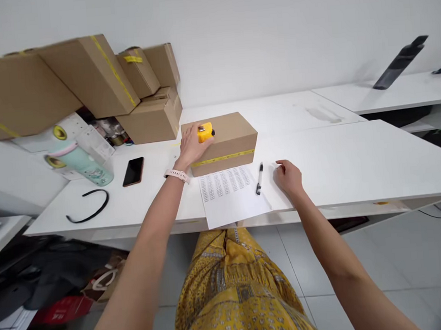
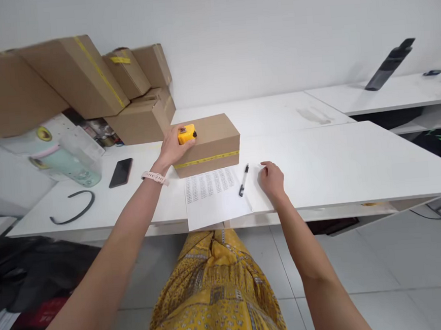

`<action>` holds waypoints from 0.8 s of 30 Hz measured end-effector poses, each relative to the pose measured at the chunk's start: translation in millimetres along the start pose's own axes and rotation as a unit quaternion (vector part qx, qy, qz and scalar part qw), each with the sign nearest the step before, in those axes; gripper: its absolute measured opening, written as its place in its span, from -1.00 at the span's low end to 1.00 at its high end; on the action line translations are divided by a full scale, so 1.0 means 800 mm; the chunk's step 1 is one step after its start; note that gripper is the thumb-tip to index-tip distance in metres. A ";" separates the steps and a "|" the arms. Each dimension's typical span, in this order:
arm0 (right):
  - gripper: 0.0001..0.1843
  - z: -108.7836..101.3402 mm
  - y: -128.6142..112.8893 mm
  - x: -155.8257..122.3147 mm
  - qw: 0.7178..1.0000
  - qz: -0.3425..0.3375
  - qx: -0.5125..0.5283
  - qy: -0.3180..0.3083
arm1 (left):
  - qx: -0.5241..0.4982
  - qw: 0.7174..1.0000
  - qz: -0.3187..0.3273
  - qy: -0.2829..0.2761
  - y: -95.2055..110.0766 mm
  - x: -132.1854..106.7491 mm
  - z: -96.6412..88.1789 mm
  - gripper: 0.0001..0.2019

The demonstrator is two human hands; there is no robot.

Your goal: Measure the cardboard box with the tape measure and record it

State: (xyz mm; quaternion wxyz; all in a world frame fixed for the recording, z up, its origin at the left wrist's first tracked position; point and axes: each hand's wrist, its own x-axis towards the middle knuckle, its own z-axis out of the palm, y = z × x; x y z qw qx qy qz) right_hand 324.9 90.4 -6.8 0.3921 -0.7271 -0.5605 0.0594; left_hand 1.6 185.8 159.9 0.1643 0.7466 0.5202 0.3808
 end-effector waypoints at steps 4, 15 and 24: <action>-0.60 0.000 0.001 0.002 1.000 0.006 0.015 0.017 | -0.109 0.993 -0.041 0.025 0.010 -0.007 -0.007 -0.63; -0.48 -0.058 -0.183 -0.024 0.932 -0.054 0.351 -0.073 | -0.441 0.877 -0.075 -0.174 0.065 -0.094 -0.035 -0.47; -0.49 -0.077 -0.260 0.046 0.884 -0.026 0.401 -0.240 | -0.376 0.911 -0.082 -0.147 0.049 -0.068 -0.080 -0.49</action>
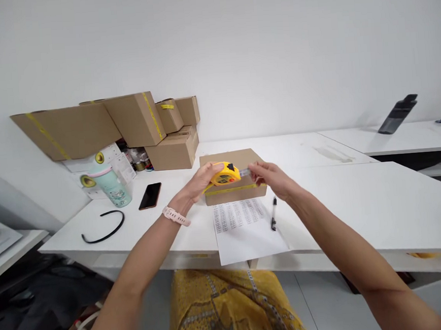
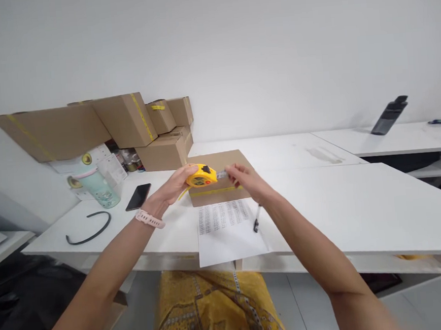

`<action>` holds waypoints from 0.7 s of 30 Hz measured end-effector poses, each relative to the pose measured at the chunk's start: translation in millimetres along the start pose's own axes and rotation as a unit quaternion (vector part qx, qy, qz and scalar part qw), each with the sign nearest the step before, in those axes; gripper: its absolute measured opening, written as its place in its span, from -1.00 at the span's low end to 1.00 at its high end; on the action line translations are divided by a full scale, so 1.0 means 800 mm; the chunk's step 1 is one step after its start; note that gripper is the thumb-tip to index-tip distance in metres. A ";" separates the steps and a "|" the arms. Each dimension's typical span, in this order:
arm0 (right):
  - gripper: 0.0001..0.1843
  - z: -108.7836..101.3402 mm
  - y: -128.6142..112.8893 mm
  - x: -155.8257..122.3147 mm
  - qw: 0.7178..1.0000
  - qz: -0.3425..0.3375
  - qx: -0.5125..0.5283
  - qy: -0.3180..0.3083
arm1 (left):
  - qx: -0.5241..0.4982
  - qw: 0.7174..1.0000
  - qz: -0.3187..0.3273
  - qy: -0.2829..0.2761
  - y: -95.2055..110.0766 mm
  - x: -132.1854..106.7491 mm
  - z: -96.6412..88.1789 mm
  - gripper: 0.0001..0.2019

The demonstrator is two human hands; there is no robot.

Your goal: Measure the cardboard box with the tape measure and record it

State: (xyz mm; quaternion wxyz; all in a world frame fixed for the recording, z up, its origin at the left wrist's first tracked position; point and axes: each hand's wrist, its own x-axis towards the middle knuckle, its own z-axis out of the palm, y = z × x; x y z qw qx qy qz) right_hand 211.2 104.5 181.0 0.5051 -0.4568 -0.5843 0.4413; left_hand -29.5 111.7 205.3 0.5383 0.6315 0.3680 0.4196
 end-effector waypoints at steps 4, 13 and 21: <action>-0.59 -0.060 0.008 0.073 0.997 -0.008 0.055 0.056 | 0.058 0.994 0.000 0.092 0.003 0.024 -0.075 -0.45; -0.59 -0.120 0.101 0.154 0.985 0.065 -0.075 0.139 | 0.117 0.978 -0.106 0.140 -0.030 0.082 -0.190 -0.53; -0.55 -0.092 0.130 0.166 0.988 0.076 -0.103 0.090 | 0.114 0.980 -0.132 0.098 -0.057 0.105 -0.183 -0.52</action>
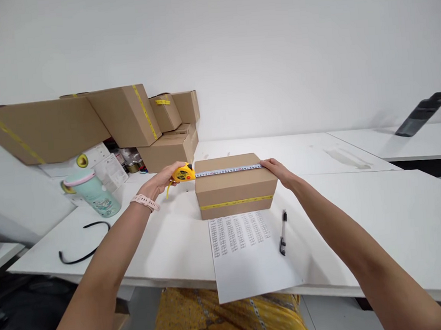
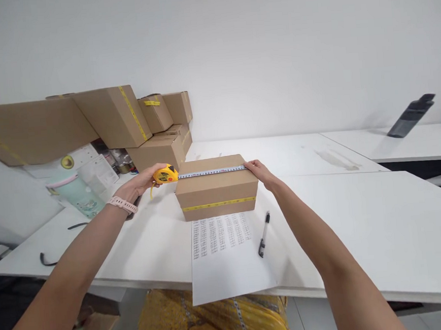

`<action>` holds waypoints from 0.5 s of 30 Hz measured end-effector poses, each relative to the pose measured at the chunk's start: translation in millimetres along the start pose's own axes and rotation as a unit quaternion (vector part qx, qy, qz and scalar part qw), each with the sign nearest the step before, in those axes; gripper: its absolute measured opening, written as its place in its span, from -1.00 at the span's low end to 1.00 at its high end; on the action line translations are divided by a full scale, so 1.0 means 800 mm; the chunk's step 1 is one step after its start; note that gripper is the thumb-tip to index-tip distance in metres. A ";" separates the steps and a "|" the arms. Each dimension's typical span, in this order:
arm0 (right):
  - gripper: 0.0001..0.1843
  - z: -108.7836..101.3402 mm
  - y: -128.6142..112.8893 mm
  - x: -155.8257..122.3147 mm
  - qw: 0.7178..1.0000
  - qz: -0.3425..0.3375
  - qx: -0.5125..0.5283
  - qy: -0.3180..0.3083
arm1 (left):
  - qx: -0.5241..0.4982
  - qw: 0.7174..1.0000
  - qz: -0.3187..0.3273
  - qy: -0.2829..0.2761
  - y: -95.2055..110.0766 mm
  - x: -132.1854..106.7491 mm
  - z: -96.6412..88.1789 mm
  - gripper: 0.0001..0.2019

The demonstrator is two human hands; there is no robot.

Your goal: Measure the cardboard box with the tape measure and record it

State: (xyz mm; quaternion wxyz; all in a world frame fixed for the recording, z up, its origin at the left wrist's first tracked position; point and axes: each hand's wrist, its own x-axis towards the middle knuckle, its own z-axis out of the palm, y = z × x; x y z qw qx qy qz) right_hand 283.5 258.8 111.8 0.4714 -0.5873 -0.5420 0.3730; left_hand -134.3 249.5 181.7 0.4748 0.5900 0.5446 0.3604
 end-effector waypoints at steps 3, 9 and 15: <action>-0.55 0.006 0.004 0.002 1.000 0.006 0.017 -0.014 | -0.011 1.000 -0.006 -0.004 -0.002 -0.002 -0.001 -0.52; -0.58 0.010 -0.003 -0.006 0.997 0.069 0.028 0.005 | -0.039 0.999 -0.007 -0.026 -0.006 -0.010 0.003 -0.48; -0.45 0.003 -0.016 -0.010 0.994 0.013 -0.045 0.102 | -0.039 0.999 0.008 -0.032 0.012 -0.019 -0.001 -0.52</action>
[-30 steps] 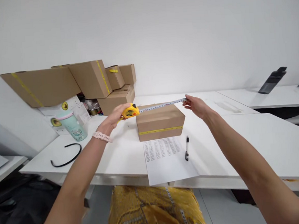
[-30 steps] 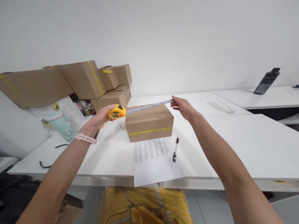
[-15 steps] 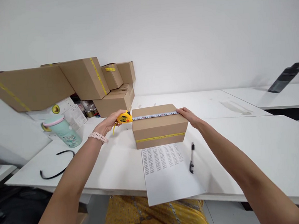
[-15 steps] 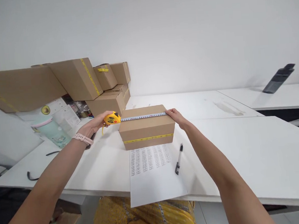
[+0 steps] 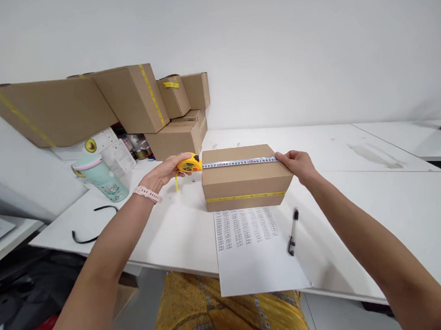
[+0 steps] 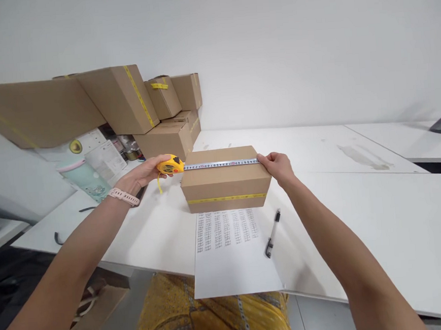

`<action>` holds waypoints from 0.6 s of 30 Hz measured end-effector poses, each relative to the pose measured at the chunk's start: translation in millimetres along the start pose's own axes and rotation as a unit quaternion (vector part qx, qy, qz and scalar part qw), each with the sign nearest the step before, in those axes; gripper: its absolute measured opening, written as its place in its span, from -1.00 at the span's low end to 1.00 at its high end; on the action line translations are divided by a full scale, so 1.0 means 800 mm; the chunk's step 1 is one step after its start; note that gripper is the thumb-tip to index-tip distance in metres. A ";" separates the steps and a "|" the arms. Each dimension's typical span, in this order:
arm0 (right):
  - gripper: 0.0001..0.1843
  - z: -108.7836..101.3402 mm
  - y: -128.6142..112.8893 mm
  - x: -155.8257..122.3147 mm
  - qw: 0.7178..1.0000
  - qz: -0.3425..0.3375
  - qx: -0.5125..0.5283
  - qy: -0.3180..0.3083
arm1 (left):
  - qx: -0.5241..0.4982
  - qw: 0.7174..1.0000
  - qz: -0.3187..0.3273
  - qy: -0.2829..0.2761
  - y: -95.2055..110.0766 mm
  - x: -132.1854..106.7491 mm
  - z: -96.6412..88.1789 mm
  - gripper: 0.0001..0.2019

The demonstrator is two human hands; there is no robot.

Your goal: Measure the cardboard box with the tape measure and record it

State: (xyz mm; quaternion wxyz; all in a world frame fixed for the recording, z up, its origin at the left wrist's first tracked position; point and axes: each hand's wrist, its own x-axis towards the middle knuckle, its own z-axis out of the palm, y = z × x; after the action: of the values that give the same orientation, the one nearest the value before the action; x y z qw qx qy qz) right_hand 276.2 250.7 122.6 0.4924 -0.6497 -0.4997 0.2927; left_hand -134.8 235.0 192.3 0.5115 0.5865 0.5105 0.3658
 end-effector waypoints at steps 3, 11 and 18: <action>-0.47 -0.016 -0.018 0.012 0.996 -0.076 0.041 0.024 | 0.025 0.997 0.027 -0.071 0.013 -0.041 0.016 -0.53; -0.61 0.021 -0.096 0.043 0.966 -0.158 -0.030 -0.204 | -0.296 0.904 -0.098 -0.293 -0.018 -0.177 0.221 -0.44; -0.66 0.092 -0.087 0.080 0.967 -0.104 -0.143 -0.183 | -0.356 0.916 -0.045 -0.178 -0.008 -0.119 0.274 -0.40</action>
State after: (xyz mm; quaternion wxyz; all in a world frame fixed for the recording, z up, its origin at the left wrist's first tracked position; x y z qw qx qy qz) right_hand 207.6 337.4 169.2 0.3217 -0.5935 -0.6827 0.2795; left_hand 51.9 92.2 149.0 0.7852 0.3971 0.2727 0.3891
